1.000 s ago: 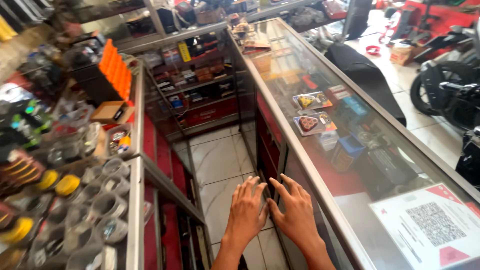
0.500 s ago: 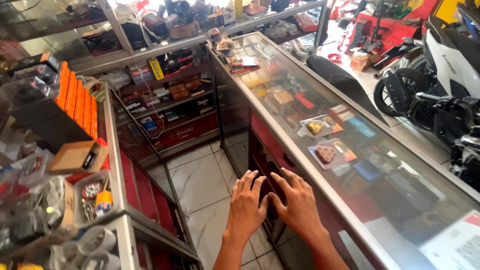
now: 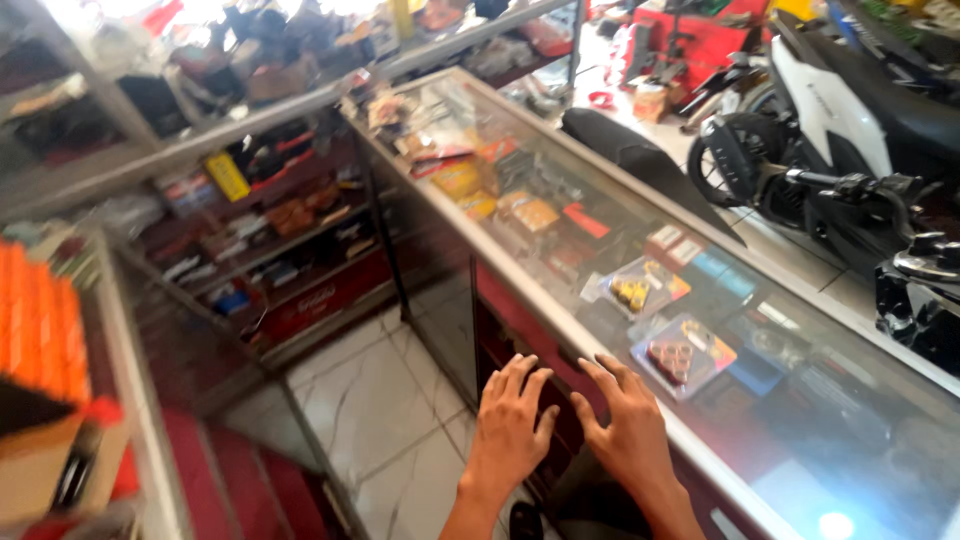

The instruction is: The person removes several packages of motorcycle roller weights from a wire display rack by hand, moves them to a glass display counter, and later returns them to the rack one by one. They handle other packaged components while moving through the shop.

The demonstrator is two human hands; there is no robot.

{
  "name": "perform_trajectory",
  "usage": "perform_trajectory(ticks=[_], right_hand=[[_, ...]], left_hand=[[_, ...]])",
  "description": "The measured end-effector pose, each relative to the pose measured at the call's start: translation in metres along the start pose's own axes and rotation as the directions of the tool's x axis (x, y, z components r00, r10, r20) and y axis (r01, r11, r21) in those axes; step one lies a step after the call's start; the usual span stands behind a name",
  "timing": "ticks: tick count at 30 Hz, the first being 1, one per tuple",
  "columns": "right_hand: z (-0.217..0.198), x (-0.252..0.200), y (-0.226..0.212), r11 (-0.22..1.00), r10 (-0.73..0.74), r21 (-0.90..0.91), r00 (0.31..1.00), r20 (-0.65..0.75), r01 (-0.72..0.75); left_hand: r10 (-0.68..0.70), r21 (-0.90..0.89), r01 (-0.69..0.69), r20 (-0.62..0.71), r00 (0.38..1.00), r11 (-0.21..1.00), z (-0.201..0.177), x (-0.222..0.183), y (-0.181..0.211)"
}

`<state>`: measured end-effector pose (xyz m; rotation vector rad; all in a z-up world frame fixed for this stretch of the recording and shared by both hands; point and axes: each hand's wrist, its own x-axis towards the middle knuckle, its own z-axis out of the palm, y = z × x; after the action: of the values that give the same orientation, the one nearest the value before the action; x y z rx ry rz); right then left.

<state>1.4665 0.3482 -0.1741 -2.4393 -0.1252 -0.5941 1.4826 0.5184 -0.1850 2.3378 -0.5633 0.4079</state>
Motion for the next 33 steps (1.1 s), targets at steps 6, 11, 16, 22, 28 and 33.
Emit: perform_trajectory(ticks=[6,11,16,22,28,33], right_hand=[[0.016,0.050,0.030,0.981,0.189,0.061,0.979,-0.076,-0.184],[0.029,0.080,0.047,0.975,0.220,0.050,0.960,-0.172,-0.215],[0.037,0.098,0.059,0.900,0.434,0.006,0.897,-0.083,-0.435],[0.037,0.111,0.056,0.833,0.553,0.020,0.832,-0.034,-0.553],[0.048,0.115,0.050,0.877,0.476,0.012,0.867,-0.148,-0.480],[0.053,0.130,0.048,0.837,0.547,0.134,0.818,-0.179,-0.530]], left_hand=[[0.121,-0.167,-0.106,0.079,0.990,0.980,0.025,0.083,-0.019],[0.125,-0.319,-0.089,0.093,0.988,0.944,0.076,0.158,-0.030],[-0.035,-0.318,0.083,0.153,0.988,0.945,0.120,0.202,-0.027],[-0.046,-0.274,0.113,0.241,0.969,0.955,0.148,0.226,-0.026],[-0.076,-0.200,0.167,0.397,0.915,0.965,0.167,0.244,-0.047],[0.010,-0.470,0.219,0.438,0.899,0.855,0.163,0.254,-0.066]])
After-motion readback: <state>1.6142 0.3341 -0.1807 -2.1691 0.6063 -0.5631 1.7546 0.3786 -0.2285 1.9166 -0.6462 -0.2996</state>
